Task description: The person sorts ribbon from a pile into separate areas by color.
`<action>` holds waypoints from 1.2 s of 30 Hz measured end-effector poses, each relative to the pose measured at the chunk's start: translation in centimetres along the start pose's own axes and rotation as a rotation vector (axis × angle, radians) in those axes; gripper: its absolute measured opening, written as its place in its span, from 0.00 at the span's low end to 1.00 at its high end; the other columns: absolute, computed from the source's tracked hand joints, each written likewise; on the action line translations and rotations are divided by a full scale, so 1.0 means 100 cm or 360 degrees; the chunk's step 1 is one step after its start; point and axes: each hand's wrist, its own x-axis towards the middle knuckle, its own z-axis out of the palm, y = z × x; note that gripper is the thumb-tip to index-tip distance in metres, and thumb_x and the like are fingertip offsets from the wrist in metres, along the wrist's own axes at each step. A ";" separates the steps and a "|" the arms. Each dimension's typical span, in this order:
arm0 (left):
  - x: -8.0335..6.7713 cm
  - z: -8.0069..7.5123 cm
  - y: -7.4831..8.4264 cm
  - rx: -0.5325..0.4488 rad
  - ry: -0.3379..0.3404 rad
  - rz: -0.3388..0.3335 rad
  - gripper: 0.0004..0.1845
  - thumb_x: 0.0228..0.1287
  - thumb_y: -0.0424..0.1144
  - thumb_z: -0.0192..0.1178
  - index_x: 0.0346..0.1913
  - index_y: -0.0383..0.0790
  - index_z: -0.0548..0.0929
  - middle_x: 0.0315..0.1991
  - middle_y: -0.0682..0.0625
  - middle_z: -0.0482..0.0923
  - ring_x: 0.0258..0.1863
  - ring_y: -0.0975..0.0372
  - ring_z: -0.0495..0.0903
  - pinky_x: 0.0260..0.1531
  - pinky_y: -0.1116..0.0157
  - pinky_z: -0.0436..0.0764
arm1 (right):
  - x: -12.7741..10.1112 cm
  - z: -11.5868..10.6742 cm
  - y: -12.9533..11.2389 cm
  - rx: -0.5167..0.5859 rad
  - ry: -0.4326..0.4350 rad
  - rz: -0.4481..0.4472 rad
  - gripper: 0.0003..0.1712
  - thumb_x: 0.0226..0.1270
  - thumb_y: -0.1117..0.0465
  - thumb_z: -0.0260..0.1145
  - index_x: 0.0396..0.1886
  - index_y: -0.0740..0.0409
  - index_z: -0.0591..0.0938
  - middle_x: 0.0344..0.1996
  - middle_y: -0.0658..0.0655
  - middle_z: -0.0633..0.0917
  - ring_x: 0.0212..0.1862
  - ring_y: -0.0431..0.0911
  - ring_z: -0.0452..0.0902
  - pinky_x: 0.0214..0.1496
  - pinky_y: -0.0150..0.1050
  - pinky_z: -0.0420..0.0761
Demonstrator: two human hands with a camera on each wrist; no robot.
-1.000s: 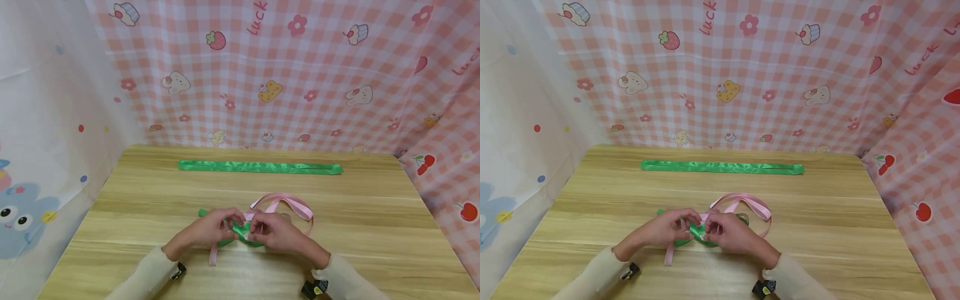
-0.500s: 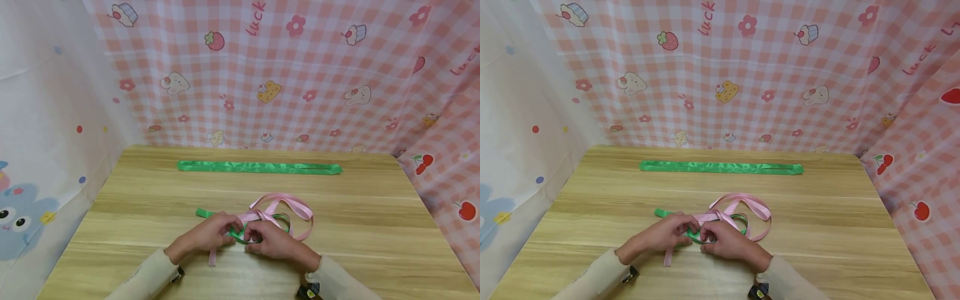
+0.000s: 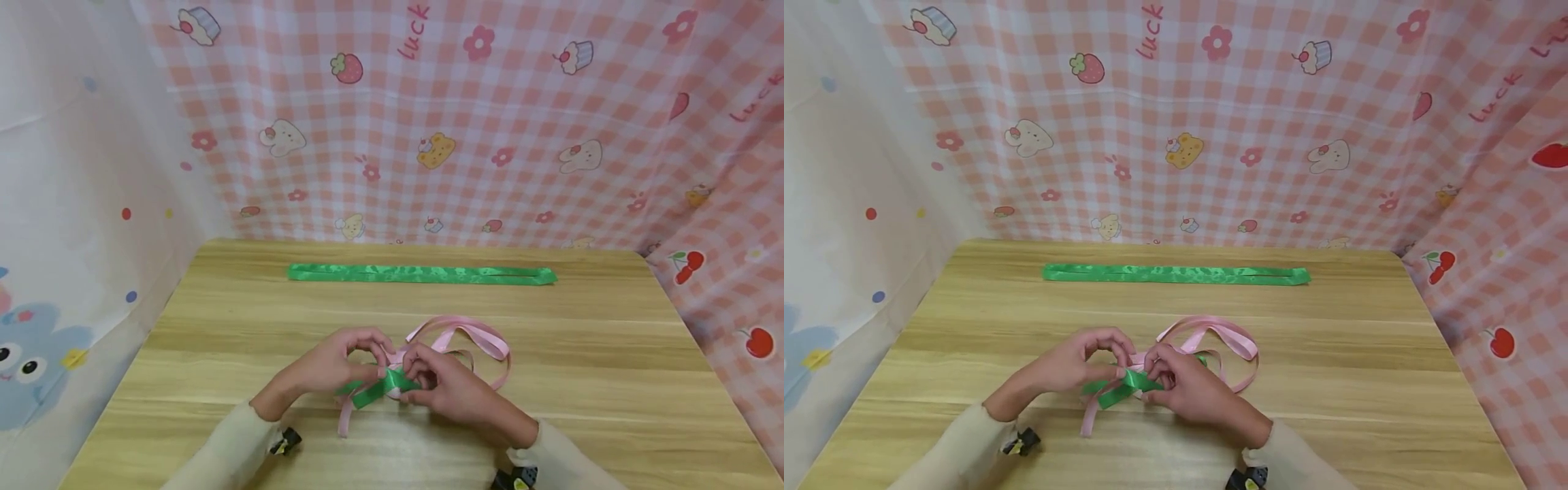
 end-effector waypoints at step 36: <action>-0.059 -0.091 0.042 -0.0119 0.0318 0.0099 0.19 0.71 0.27 0.56 0.62 0.35 0.73 0.39 0.49 0.82 0.32 0.60 0.79 0.36 0.65 0.81 | -0.040 -0.145 -0.062 0.0344 0.0077 -0.0254 0.10 0.67 0.80 0.58 0.43 0.65 0.74 0.26 0.50 0.79 0.22 0.48 0.67 0.20 0.43 0.70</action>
